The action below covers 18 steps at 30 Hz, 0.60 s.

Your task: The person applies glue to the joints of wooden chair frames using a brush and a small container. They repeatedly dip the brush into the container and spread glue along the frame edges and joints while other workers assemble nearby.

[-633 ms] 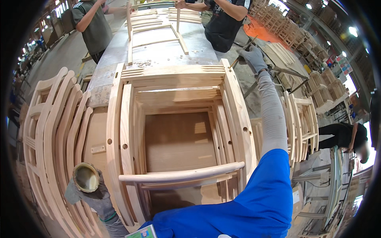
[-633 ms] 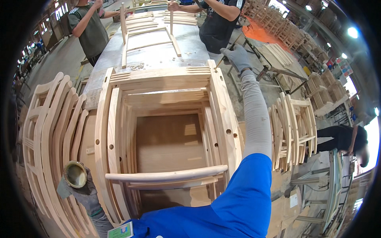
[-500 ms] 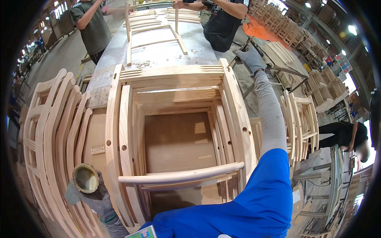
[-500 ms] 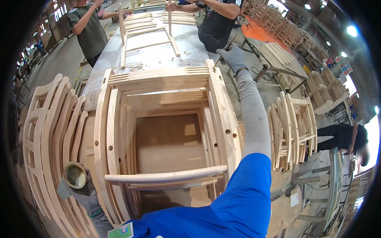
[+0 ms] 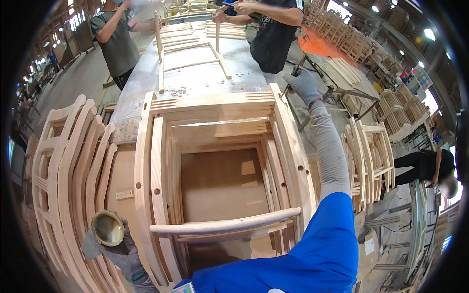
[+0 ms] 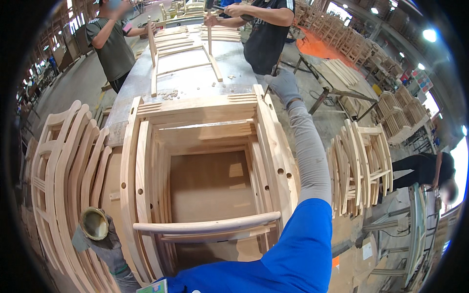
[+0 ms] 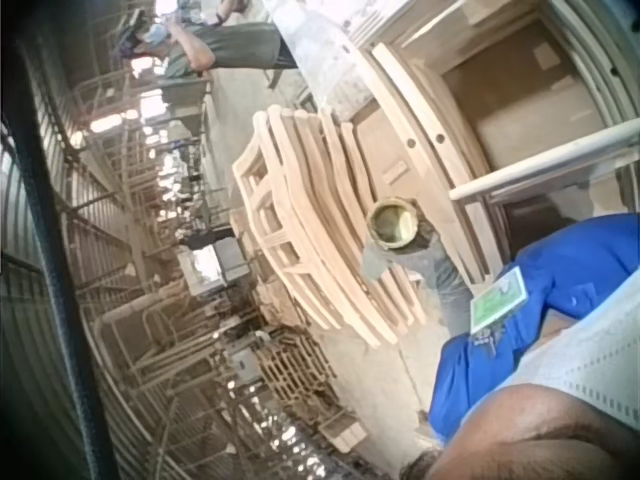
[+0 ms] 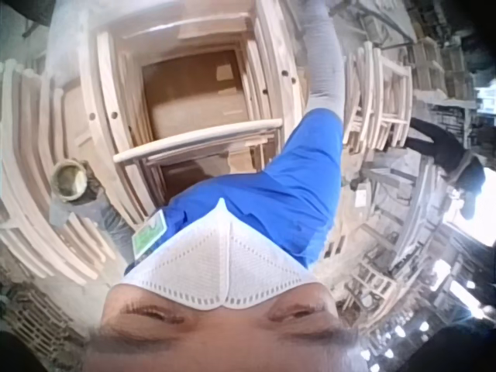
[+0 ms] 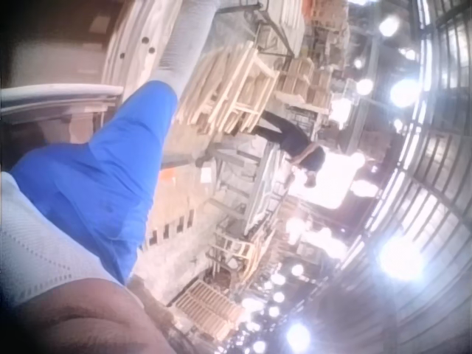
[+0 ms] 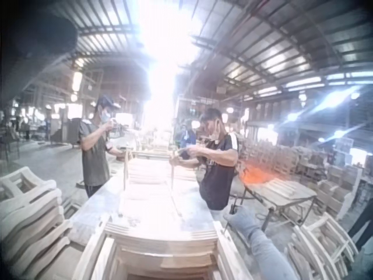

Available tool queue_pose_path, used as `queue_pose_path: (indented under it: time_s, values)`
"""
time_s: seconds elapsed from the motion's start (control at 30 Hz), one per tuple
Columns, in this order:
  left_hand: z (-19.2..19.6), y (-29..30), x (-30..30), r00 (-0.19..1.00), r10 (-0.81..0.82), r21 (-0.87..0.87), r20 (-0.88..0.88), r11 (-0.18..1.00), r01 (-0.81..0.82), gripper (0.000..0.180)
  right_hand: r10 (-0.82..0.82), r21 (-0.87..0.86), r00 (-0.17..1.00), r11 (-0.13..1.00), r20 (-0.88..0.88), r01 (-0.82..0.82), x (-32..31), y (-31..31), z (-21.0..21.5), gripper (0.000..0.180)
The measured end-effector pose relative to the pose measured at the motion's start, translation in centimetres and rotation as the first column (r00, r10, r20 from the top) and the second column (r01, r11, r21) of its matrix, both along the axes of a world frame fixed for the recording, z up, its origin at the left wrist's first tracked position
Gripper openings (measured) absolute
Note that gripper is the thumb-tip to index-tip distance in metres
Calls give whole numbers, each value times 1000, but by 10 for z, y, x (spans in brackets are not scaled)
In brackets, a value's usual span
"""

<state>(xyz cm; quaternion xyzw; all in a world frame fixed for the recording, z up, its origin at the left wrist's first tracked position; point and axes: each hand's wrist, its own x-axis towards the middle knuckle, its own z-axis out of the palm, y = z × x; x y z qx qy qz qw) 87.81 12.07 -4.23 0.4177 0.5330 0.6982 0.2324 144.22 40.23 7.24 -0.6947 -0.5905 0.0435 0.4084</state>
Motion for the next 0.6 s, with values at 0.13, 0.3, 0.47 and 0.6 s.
queue_pose_path:
  time_s: [0.13,0.3,0.47,0.6]
  values:
    - [16,-4,16,996,27,-2,89,1000,-27,49,94,253,963,967,-252,-28,0,-8,-31,23]
    - [16,-15,6,1000,-5,42,10,999,5,49,208,307,975,935,-76,-175,0,-40,-58,16]
    - [23,-33,6,996,5,77,-88,997,2,49,287,271,953,914,95,-302,0,-66,-53,9]
    - [37,-57,11,998,-64,143,18,988,61,54,317,337,933,871,170,-358,-24,-89,-32,8]
